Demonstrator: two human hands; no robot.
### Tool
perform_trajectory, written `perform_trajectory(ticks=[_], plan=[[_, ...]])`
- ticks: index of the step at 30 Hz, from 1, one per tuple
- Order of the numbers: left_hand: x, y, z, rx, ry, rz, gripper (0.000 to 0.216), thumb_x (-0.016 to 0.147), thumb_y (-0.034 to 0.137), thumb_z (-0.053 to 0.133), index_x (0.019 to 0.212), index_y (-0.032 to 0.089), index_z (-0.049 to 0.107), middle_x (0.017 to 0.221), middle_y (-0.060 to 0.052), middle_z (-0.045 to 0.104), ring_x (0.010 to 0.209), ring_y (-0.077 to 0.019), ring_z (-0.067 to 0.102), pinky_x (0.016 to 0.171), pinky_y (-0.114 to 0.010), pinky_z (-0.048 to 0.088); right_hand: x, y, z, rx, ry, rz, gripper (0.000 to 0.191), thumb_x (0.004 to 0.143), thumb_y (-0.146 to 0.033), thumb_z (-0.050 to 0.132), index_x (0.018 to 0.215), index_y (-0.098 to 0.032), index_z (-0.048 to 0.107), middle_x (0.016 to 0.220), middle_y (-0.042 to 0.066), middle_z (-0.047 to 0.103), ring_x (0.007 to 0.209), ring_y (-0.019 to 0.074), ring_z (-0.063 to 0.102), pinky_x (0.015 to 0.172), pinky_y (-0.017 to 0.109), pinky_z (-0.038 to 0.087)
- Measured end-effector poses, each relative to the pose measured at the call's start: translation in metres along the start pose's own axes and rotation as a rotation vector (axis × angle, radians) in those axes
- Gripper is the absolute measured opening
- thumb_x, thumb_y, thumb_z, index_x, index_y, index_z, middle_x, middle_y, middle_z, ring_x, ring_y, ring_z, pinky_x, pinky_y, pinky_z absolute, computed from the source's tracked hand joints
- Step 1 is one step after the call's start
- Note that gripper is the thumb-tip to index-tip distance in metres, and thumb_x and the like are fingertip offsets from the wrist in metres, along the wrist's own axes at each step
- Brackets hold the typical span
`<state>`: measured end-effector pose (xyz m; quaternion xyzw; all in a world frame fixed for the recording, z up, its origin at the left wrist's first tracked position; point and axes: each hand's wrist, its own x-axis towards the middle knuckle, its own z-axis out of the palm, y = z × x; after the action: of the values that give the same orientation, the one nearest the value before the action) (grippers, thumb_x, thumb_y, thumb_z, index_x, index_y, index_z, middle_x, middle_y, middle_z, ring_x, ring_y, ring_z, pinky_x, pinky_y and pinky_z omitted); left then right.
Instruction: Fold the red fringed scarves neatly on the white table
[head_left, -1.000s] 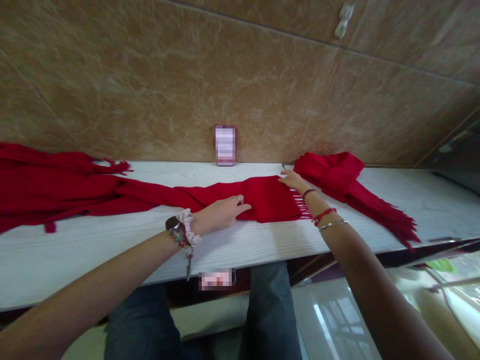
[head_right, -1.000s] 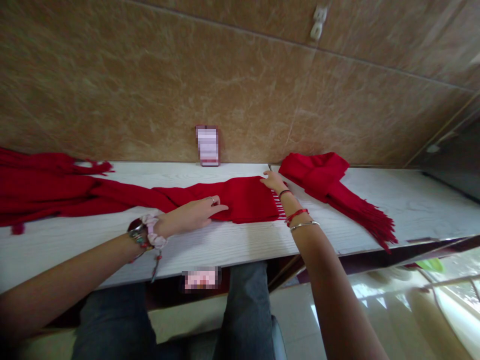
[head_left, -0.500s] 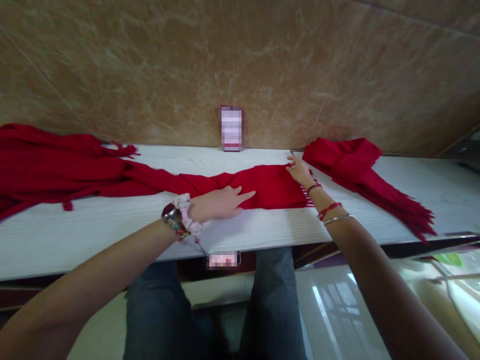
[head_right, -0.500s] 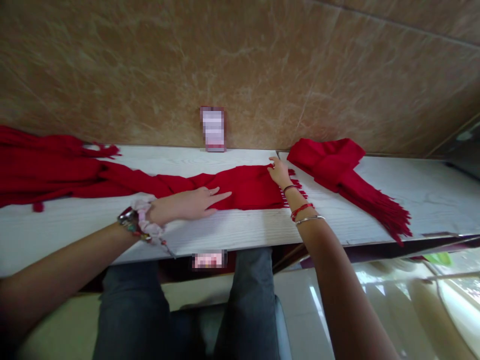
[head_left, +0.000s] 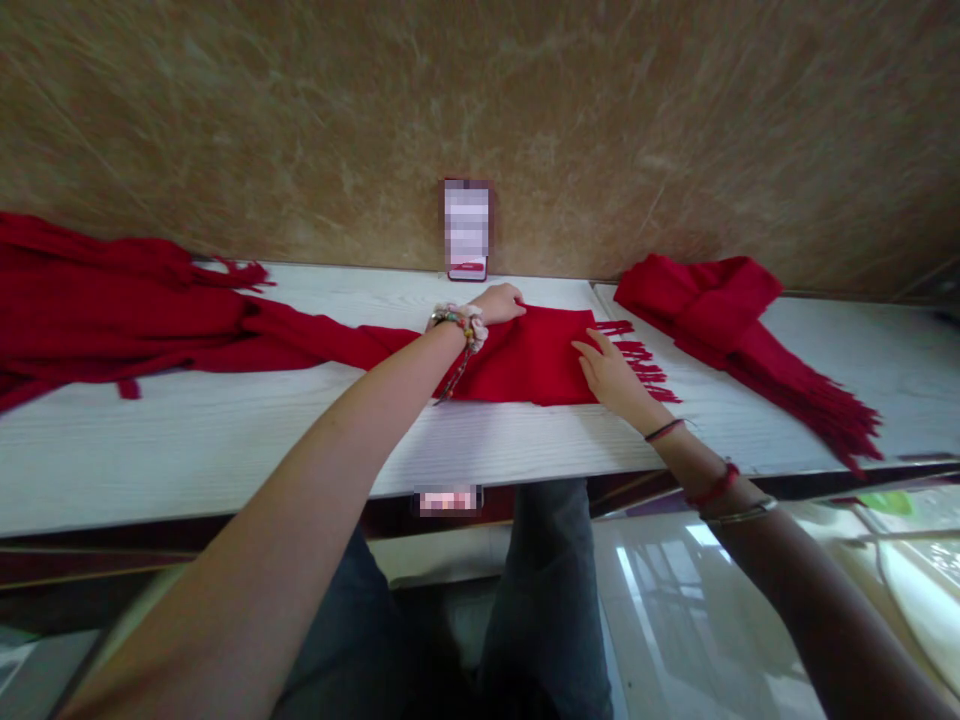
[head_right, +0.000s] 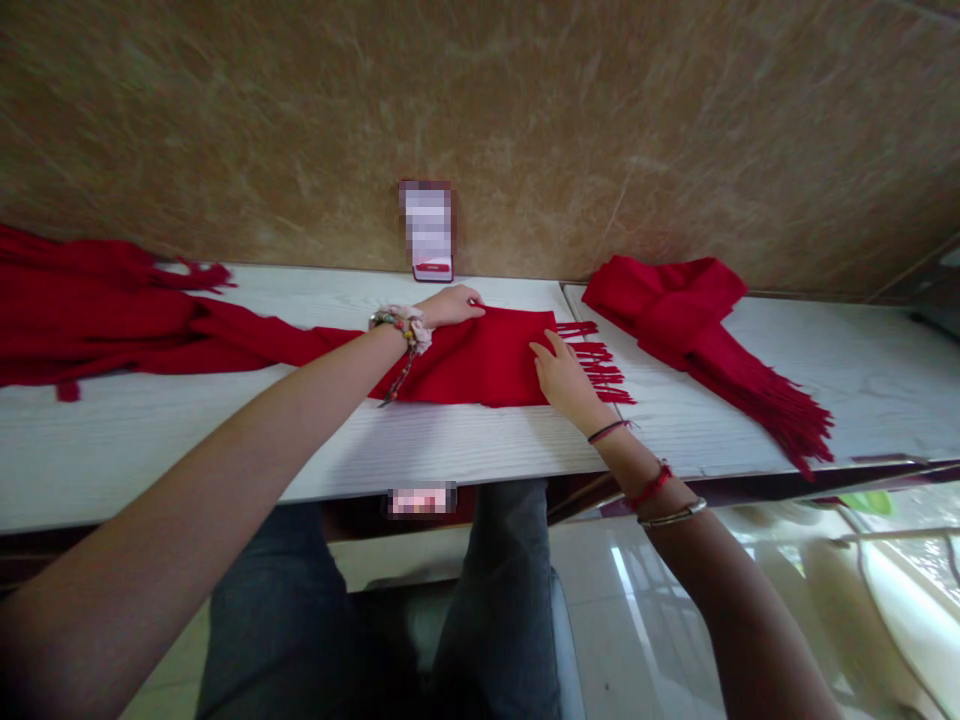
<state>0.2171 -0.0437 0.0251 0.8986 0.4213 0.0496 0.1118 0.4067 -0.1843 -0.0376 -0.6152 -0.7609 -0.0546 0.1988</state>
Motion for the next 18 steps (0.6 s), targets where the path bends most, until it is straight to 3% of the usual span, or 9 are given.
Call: perform_trajectory(ticks=[5, 8, 11, 14, 16, 18], plan=[[-0.007, -0.008, 0.005, 0.004, 0.043, -0.042, 0.040, 0.085, 0.022, 0.044, 0.124, 0.016, 0.052, 0.116, -0.009, 0.060, 0.108, -0.0189, 0.055, 0.091, -0.029, 0.042, -0.004, 0.003, -0.003, -0.031, -0.077, -0.048, 0.045, 0.091, -0.018, 0.026, 0.127, -0.006, 0.051, 0.127, 0.017, 0.053, 0.134, 0.0261, 0.031, 0.110, 0.044, 0.032], [-0.021, 0.000, 0.015, 0.035, 0.147, -0.043, 0.046, 0.089, 0.021, 0.036, 0.135, 0.019, 0.039, 0.133, -0.015, 0.046, 0.122, -0.0259, 0.044, 0.096, -0.044, 0.038, 0.004, 0.005, -0.007, -0.077, -0.065, -0.045, 0.045, 0.092, -0.021, 0.030, 0.130, -0.007, 0.049, 0.131, 0.017, 0.050, 0.135, 0.0286, 0.030, 0.110, 0.048, 0.028], [-0.039, 0.016, 0.023, 0.110, 0.270, 0.069, 0.046, 0.093, 0.023, 0.031, 0.138, 0.016, 0.036, 0.145, -0.017, 0.031, 0.135, -0.0279, 0.026, 0.106, -0.050, 0.025, 0.022, 0.004, -0.011, -0.100, -0.046, -0.049, 0.046, 0.092, -0.028, 0.034, 0.132, -0.008, 0.046, 0.136, 0.018, 0.046, 0.135, 0.0306, 0.029, 0.109, 0.052, 0.027], [-0.054, 0.027, 0.030, 0.138, 0.125, 0.180, 0.049, 0.095, 0.033, 0.027, 0.138, 0.012, 0.034, 0.150, -0.016, 0.023, 0.139, -0.0272, 0.017, 0.110, -0.046, 0.018, 0.042, 0.000, -0.007, -0.106, -0.082, -0.059, 0.048, 0.093, -0.031, 0.033, 0.134, -0.008, 0.044, 0.139, 0.018, 0.043, 0.134, 0.0302, 0.030, 0.108, 0.050, 0.029], [-0.061, 0.029, 0.035, 0.112, -0.004, 0.162, 0.054, 0.096, 0.039, 0.024, 0.142, 0.012, 0.027, 0.151, -0.014, 0.020, 0.139, -0.0280, 0.017, 0.110, -0.045, 0.021, 0.050, -0.001, -0.001, -0.112, -0.127, -0.038, 0.048, 0.093, -0.031, 0.033, 0.134, -0.008, 0.043, 0.140, 0.019, 0.042, 0.133, 0.0294, 0.032, 0.107, 0.049, 0.030], [-0.065, 0.027, 0.040, 0.090, -0.039, 0.094, 0.060, 0.095, 0.046, 0.022, 0.145, 0.015, 0.020, 0.152, -0.014, 0.017, 0.139, -0.0314, 0.016, 0.109, -0.047, 0.021, 0.053, 0.001, 0.007, -0.116, -0.161, -0.004, 0.048, 0.094, -0.031, 0.032, 0.135, -0.010, 0.043, 0.141, 0.019, 0.042, 0.132, 0.0291, 0.034, 0.106, 0.050, 0.031]])
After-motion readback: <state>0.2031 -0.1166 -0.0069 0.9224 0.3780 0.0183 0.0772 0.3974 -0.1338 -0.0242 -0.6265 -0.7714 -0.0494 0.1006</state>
